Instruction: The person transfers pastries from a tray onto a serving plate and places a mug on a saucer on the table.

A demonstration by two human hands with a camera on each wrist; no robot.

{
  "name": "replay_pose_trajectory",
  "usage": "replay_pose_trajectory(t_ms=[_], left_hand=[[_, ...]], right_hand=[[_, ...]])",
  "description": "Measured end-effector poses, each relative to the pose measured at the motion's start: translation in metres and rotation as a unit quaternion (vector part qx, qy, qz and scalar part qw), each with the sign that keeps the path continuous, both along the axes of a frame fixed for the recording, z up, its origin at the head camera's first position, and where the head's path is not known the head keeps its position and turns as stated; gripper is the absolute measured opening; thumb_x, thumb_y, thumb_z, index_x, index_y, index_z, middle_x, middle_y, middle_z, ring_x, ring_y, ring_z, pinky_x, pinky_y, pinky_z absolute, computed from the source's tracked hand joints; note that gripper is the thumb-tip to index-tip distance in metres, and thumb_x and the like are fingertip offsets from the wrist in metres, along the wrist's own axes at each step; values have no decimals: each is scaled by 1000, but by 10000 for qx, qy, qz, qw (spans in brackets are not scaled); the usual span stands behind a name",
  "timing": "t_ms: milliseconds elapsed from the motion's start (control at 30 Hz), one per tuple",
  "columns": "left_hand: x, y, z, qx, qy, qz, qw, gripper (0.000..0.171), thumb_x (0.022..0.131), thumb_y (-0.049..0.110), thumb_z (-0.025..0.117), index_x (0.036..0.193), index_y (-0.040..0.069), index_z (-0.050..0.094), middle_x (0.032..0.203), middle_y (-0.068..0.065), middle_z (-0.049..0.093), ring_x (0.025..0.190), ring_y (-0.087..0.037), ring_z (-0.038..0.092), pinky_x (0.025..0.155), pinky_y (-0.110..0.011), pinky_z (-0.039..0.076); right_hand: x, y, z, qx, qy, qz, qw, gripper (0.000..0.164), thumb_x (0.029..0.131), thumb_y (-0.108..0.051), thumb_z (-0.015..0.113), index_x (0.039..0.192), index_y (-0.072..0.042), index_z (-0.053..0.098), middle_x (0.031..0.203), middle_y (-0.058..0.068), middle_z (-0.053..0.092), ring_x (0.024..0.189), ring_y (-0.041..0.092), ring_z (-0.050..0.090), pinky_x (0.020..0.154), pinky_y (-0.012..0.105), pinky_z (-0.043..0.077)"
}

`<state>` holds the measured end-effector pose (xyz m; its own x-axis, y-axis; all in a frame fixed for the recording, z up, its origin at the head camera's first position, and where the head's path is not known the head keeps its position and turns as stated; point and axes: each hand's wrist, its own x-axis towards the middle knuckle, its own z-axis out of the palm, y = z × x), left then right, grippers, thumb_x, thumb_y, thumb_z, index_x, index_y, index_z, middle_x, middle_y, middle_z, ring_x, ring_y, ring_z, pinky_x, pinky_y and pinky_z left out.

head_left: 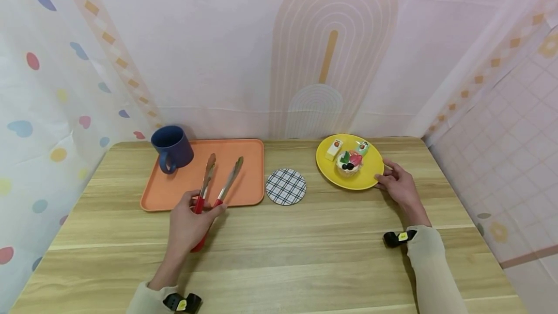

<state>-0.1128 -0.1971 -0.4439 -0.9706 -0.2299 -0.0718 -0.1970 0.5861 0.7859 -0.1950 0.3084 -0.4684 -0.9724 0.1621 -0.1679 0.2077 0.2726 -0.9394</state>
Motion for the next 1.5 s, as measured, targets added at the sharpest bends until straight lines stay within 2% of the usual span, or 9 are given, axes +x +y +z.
replay_pose_trajectory(t_ms=[167,400,767,1133,1500], left_hand=[[4,-8,0,-35,-112,110,9999,79,84,48,82,139,3,49,107,-14,71,90,-25,62,70,-29,47],[10,-16,-2,-65,-139,214,9997,83,83,49,83,141,2,47,108,-15,74,81,-16,65,66,-28,47],[20,-26,-4,-136,-430,398,9982,89,82,53,83,142,0,45,112,-14,71,97,-27,64,69,-29,45],[26,-34,-8,-315,-689,704,9946,87,79,56,84,137,1,48,106,-9,68,84,-20,59,64,-28,45],[33,-38,-6,-404,-731,692,9941,84,79,53,85,132,0,48,104,-10,65,83,-20,58,63,-29,44]], right_hand=[[0,0,-1,-4,-26,-31,10000,68,101,-7,60,161,-6,28,122,15,56,81,-4,66,79,21,59],[-1,0,-1,11,-60,-64,10000,67,102,-7,60,161,-7,28,125,17,55,81,-3,66,79,21,59],[-1,-1,-1,30,-44,-16,10000,67,102,-9,60,161,-7,28,123,16,55,82,-2,66,80,21,59],[-1,0,1,40,-12,-19,10000,67,102,-8,60,161,-6,28,127,20,54,80,-3,65,78,20,59],[-1,0,-1,90,-21,-74,9999,67,102,-8,60,161,-7,29,131,21,54,81,-4,66,78,20,59]])
